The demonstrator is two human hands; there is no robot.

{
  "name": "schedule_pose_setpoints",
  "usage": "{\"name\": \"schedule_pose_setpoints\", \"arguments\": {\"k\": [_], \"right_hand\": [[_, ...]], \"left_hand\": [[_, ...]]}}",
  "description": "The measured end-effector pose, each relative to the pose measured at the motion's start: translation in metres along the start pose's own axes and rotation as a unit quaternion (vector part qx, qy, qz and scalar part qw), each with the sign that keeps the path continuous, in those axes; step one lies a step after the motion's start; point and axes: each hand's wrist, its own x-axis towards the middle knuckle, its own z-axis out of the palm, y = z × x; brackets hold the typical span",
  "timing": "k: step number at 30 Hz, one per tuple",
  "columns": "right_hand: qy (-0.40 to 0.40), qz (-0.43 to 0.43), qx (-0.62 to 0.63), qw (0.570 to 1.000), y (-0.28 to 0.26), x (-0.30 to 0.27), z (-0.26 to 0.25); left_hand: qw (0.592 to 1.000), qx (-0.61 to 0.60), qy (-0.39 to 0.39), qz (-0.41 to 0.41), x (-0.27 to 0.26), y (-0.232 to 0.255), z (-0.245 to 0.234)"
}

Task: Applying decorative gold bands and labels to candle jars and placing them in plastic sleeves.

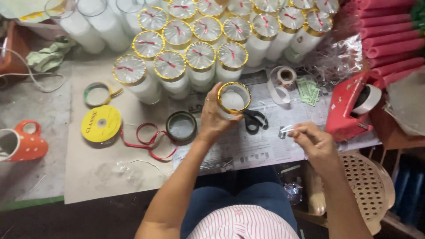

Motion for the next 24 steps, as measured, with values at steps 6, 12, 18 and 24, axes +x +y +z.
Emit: {"name": "schedule_pose_setpoints", "arguments": {"k": [6, 12, 18, 24], "right_hand": [[-0.136, -0.027, -0.037, 0.99, -0.067, 0.042, 0.067], [-0.193, -0.017, -0.137, 0.972, -0.072, 0.057, 0.087], [-0.209, -0.002, -0.149, 0.966, -0.085, 0.055, 0.092], [-0.136, 0.151, 0.068, 0.977, -0.039, 0.049, 0.081]], "left_hand": [[0.997, 0.058, 0.036, -0.026, -0.031, 0.044, -0.005], [0.998, 0.018, 0.005, -0.059, -0.051, 0.054, -0.086], [0.995, -0.005, -0.088, -0.051, -0.037, 0.099, -0.093], [0.996, -0.023, -0.087, -0.017, -0.037, 0.115, -0.085]]}}
